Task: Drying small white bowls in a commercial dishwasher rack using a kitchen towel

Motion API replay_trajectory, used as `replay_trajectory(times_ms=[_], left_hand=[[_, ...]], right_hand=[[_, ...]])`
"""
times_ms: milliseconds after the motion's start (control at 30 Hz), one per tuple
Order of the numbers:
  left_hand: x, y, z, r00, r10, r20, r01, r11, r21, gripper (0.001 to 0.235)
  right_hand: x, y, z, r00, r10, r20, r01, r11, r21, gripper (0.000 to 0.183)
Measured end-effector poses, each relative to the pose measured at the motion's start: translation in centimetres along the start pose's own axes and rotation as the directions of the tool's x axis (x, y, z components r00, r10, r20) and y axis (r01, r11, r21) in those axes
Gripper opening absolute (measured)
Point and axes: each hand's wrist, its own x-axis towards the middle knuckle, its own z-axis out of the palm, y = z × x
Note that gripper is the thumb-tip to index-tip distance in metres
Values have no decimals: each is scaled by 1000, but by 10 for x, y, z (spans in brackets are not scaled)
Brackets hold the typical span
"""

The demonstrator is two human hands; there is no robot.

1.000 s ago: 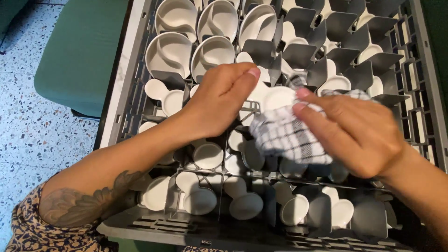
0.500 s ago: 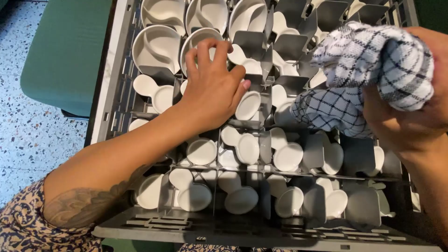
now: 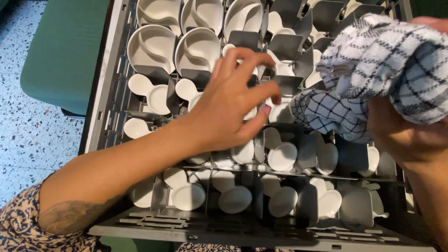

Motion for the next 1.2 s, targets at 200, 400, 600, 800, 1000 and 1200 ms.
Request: replay_trajectory(times_ms=[200, 400, 600, 800, 1000, 1200], left_hand=[[-7, 36, 29, 818, -88, 569, 128, 991, -31, 13], [-22, 33, 52, 715, -126, 688, -73, 965, 253, 49], [-18, 43, 33, 935, 104, 339, -196, 948, 251, 43], [16, 44, -24, 840, -365, 400, 300, 929, 216, 32], [3, 11, -14, 511, -624, 591, 858, 402, -318, 23], [4, 22, -35, 664, -481, 573, 746, 477, -464, 21]], right_hand=[[-22, 18, 8, 993, -114, 27, 116, 938, -328, 22], [13, -12, 26, 975, -78, -210, 136, 951, 278, 66], [11, -18, 25, 983, -49, -175, 103, 942, 319, 66], [-11, 9, 29, 940, -34, -338, 134, 952, 277, 62], [10, -32, 59, 798, -35, -602, 32, 999, -15, 65], [10, -41, 68, 918, -395, 42, 397, 916, -53, 26]])
